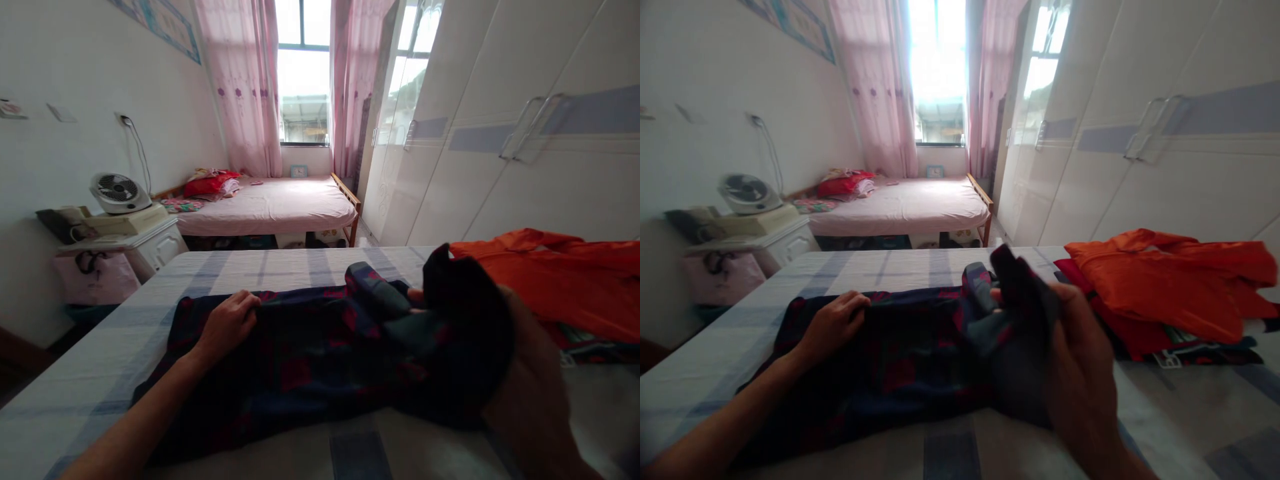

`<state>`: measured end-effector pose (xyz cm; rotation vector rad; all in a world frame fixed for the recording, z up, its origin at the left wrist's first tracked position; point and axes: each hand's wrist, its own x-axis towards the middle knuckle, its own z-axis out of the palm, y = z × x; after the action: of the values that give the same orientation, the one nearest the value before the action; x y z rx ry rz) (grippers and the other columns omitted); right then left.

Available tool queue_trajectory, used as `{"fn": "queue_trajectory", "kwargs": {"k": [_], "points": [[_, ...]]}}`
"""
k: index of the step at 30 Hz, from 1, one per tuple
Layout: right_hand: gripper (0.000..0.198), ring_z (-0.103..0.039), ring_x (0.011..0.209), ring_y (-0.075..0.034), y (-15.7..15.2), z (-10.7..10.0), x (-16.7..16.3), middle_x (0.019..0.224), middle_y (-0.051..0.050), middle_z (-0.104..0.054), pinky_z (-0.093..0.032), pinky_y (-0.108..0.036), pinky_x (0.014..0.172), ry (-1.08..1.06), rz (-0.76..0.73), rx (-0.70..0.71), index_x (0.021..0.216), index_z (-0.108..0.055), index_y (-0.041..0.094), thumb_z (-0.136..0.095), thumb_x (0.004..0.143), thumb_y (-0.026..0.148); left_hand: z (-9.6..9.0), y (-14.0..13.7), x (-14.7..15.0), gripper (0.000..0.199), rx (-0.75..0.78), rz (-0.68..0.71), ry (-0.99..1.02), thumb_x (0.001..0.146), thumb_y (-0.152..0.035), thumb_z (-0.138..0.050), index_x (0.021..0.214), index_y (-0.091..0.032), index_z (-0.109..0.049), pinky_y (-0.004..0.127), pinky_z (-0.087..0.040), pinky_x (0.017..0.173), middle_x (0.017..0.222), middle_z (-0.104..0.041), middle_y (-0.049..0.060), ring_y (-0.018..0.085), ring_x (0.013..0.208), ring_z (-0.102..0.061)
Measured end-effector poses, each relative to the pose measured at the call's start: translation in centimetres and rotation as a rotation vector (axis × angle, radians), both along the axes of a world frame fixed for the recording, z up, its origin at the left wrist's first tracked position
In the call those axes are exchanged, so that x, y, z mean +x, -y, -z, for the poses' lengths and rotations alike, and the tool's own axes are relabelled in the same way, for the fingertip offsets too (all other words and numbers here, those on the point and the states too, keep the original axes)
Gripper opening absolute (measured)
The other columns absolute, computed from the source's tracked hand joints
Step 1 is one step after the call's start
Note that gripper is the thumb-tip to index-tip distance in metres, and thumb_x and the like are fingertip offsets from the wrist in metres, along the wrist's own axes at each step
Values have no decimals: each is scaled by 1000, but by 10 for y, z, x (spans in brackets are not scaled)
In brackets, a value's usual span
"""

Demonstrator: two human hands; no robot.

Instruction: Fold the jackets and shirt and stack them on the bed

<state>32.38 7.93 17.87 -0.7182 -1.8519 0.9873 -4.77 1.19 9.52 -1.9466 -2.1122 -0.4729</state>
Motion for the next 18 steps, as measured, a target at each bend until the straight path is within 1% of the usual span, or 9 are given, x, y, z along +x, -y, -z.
{"fn": "queue_trajectory", "kwargs": {"k": [1,3,5,6,9,11,13,16,18], "points": [[33,-66,94,-24,12,0,1,116,2,-64,-59,-41,68,39,-34,-2,122,-43,50,-38,91,39,-1,3,-1,20,-26,21,33,83,-19,-41,90,-20,-59,31,-47,75,94,-61,5,19,83,-60],[30,-66,94,-22,28,1,0,111,4,-66,-59,-38,75,219,-206,32,114,-51,48,-47,88,34,-1,6,-2,20,-79,74,102,82,-21,-42,88,-22,-61,29,-48,75,97,-61,3,17,84,-61],[35,-63,103,-20,26,6,-4,116,3,-64,-55,-35,86,428,-391,81,118,-52,43,-49,87,29,2,6,0,22,-82,97,140,84,-22,-41,93,-22,-61,29,-48,80,104,-61,3,18,91,-61],[36,-61,107,-19,16,10,-7,118,2,-63,-52,-34,90,479,-395,89,121,-52,39,-47,88,26,4,4,1,24,-64,95,142,85,-22,-40,96,-21,-61,30,-48,84,108,-61,4,18,95,-61],[36,-58,108,-18,-42,27,-20,121,-2,-61,-47,-33,94,500,-164,135,122,-53,27,-40,89,21,6,-5,5,28,-48,119,103,84,-21,-41,104,-20,-62,35,-47,91,116,-60,7,21,105,-58],[38,-55,112,-19,-90,39,-31,124,-6,-58,-42,-34,98,521,24,241,121,-54,20,-44,85,17,5,-9,7,33,-92,173,57,80,-17,-43,107,-20,-62,37,-45,96,122,-58,8,23,112,-55],[44,-51,117,-20,-133,50,-43,127,-10,-55,-38,-34,101,597,140,329,125,-52,16,-46,81,13,5,-11,7,44,-143,216,11,75,-12,-46,115,-21,-60,40,-42,101,130,-54,8,25,120,-50],[55,-43,125,-21,-176,58,-63,134,-9,-51,-33,-37,103,744,113,450,130,-49,19,-48,76,8,8,-9,4,56,-170,191,-39,70,-4,-44,122,-20,-56,41,-40,104,135,-50,10,25,123,-48],[58,-40,125,-20,-190,61,-75,134,-5,-51,-31,-36,103,827,26,506,127,-52,23,-51,72,6,11,-8,2,52,-169,128,-45,71,-3,-42,118,-19,-57,40,-42,101,131,-53,11,25,119,-51]]}}
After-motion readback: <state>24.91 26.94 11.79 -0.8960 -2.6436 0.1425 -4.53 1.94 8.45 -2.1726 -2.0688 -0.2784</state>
